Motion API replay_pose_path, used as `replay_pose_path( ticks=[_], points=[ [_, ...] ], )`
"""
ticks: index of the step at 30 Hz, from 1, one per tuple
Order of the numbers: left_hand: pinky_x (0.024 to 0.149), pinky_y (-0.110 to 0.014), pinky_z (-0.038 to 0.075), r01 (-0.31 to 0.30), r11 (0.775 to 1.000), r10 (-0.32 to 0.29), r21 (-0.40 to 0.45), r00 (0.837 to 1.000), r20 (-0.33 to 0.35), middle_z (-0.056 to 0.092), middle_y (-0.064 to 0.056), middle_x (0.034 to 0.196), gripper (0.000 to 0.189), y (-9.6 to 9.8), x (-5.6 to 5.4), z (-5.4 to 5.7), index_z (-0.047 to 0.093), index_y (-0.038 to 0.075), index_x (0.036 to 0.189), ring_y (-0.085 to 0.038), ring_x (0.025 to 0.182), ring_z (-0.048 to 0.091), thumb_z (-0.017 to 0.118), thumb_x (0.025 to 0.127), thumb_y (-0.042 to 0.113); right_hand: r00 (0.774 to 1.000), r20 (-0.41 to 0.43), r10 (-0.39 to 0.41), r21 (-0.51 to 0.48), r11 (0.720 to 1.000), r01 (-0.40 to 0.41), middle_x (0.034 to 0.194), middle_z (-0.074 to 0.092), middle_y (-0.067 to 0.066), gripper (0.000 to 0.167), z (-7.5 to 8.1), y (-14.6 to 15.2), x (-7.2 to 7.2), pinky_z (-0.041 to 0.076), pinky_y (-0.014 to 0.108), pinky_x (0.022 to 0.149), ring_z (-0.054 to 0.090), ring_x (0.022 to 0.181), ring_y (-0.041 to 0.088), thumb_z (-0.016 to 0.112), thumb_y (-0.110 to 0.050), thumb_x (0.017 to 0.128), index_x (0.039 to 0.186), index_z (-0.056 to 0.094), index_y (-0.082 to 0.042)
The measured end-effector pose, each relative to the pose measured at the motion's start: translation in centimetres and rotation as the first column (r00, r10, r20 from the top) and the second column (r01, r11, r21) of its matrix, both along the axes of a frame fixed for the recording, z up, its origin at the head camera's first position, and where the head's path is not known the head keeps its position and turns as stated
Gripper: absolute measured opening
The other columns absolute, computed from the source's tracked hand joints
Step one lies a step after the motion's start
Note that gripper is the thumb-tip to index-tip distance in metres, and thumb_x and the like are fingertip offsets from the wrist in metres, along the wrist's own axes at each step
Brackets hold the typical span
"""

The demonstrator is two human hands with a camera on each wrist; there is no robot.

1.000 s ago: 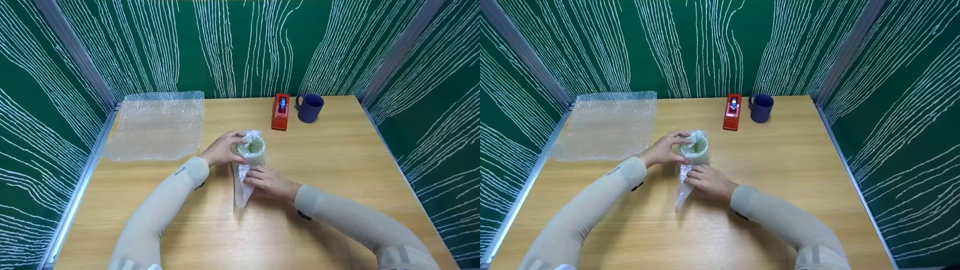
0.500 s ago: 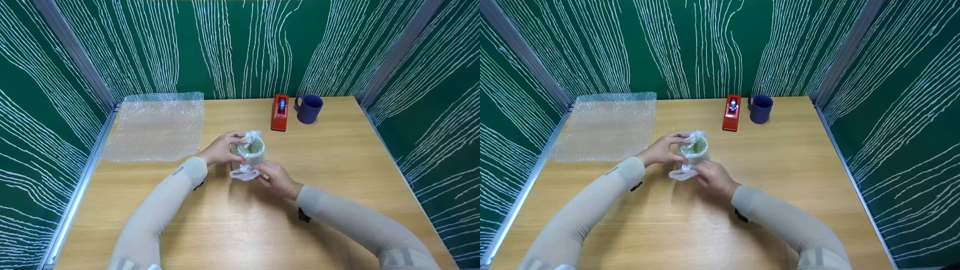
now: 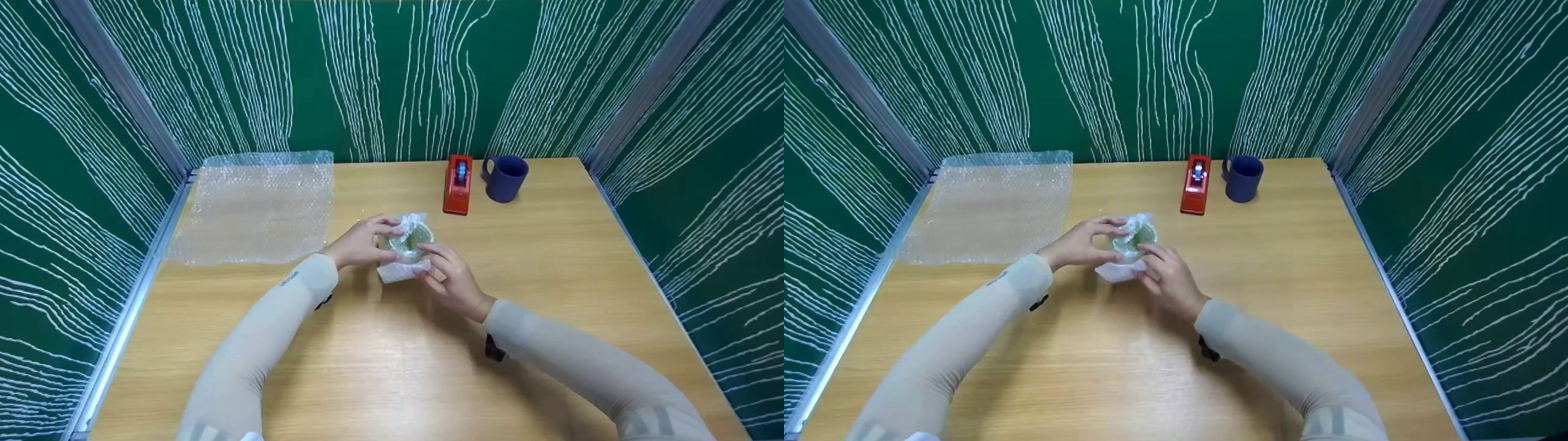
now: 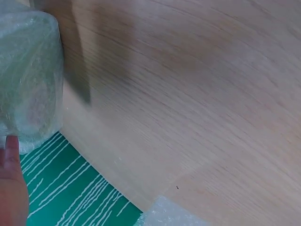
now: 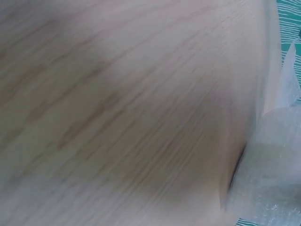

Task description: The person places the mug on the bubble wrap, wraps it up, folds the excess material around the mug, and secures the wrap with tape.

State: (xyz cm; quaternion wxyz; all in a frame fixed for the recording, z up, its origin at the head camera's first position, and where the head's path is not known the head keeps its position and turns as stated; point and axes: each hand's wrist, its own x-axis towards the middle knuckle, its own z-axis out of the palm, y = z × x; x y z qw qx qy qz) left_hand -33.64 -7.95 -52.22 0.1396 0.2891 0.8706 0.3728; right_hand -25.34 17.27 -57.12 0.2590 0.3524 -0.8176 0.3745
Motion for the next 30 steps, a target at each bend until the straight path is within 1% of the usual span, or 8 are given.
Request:
replay_pose_path(
  ticks=[5,8,11,13,16,18,24,30],
  points=[
    [0.135,-0.056,0.030,-0.002,1.000,0.002,0.019,1.000,0.009,0.052,-0.001,0.168,0.051,0.0,0.0,0.3,0.072,0.013,0.144,-0.030,0.160,0.041,0.051,0.113,0.049,0.998,0.065,-0.017,-0.025,1.000,0.018,0.118,0.079,0.020,0.017,0.4,-0.1,-0.2,0.063,0.055,0.099,0.074,0.113,0.038,0.081,-0.003,0.096,0.111,0.075,0.002],
    [0.134,-0.056,0.030,0.014,1.000,-0.014,0.017,1.000,0.003,0.052,-0.002,0.168,0.055,0.0,0.1,0.4,0.072,0.013,0.143,-0.031,0.160,0.042,0.047,0.113,0.053,0.994,0.103,-0.032,-0.047,0.998,0.037,0.108,0.080,0.015,0.015,0.7,-0.2,-0.4,0.064,0.050,0.089,0.074,0.102,0.031,0.081,-0.005,0.097,0.111,0.075,0.000],
    [0.134,-0.057,0.030,0.041,0.999,-0.041,0.002,0.999,-0.002,0.050,-0.004,0.169,0.054,-0.1,0.2,0.6,0.070,0.013,0.146,-0.032,0.161,0.041,0.055,0.110,0.052,0.990,0.128,-0.053,-0.084,0.994,0.064,0.097,0.078,0.012,0.012,1.0,-0.4,-0.7,0.062,0.047,0.078,0.070,0.090,0.026,0.082,-0.006,0.097,0.105,0.075,-0.001],
    [0.133,-0.058,0.032,0.045,0.999,-0.045,-0.017,0.999,-0.004,0.048,-0.003,0.170,0.059,0.0,0.4,0.7,0.068,0.014,0.148,-0.032,0.162,0.039,0.063,0.105,0.054,0.989,0.135,-0.067,-0.109,0.991,0.082,0.092,0.076,0.012,0.011,1.2,-0.5,-0.9,0.061,0.047,0.075,0.069,0.085,0.024,0.082,-0.006,0.096,0.101,0.075,0.000],
    [0.131,-0.057,0.036,0.031,0.998,-0.032,-0.046,0.999,-0.015,0.048,-0.001,0.171,0.069,0.1,0.4,0.7,0.068,0.016,0.149,-0.032,0.161,0.040,0.074,0.096,0.060,0.986,0.148,-0.084,-0.134,0.986,0.104,0.091,0.077,0.012,0.010,1.4,-0.7,-1.2,0.062,0.048,0.076,0.071,0.085,0.025,0.082,-0.005,0.096,0.098,0.075,0.001],
    [0.130,-0.057,0.039,0.018,0.999,-0.019,-0.050,1.000,-0.020,0.049,-0.001,0.170,0.071,0.2,0.4,0.6,0.068,0.017,0.148,-0.031,0.160,0.041,0.077,0.094,0.061,0.982,0.166,-0.093,-0.142,0.983,0.117,0.091,0.078,0.013,0.009,1.5,-0.8,-1.3,0.064,0.049,0.079,0.073,0.087,0.027,0.082,-0.005,0.096,0.096,0.075,0.001],
    [0.132,-0.052,0.037,0.006,1.000,-0.006,0.000,0.999,-0.038,0.056,-0.005,0.164,0.058,0.4,0.3,0.3,0.071,0.012,0.144,-0.030,0.156,0.048,0.076,0.099,0.049,0.974,0.192,-0.118,-0.155,0.977,0.148,0.092,0.079,0.016,0.005,1.7,-1.1,-1.8,0.065,0.040,0.079,0.076,0.085,0.029,0.080,-0.002,0.096,0.097,0.077,0.002],
    [0.126,-0.048,0.045,-0.017,0.999,0.018,0.051,1.000,-0.020,0.061,-0.008,0.158,0.065,0.5,0.2,0.2,0.059,0.013,0.154,-0.030,0.146,0.057,0.080,0.099,0.040,0.971,0.215,-0.107,-0.198,0.969,0.150,0.099,0.073,0.016,0.006,1.7,-1.4,-2.2,0.063,0.027,0.083,0.073,0.087,0.029,0.080,0.004,0.095,0.097,0.075,0.002]
  ],
)
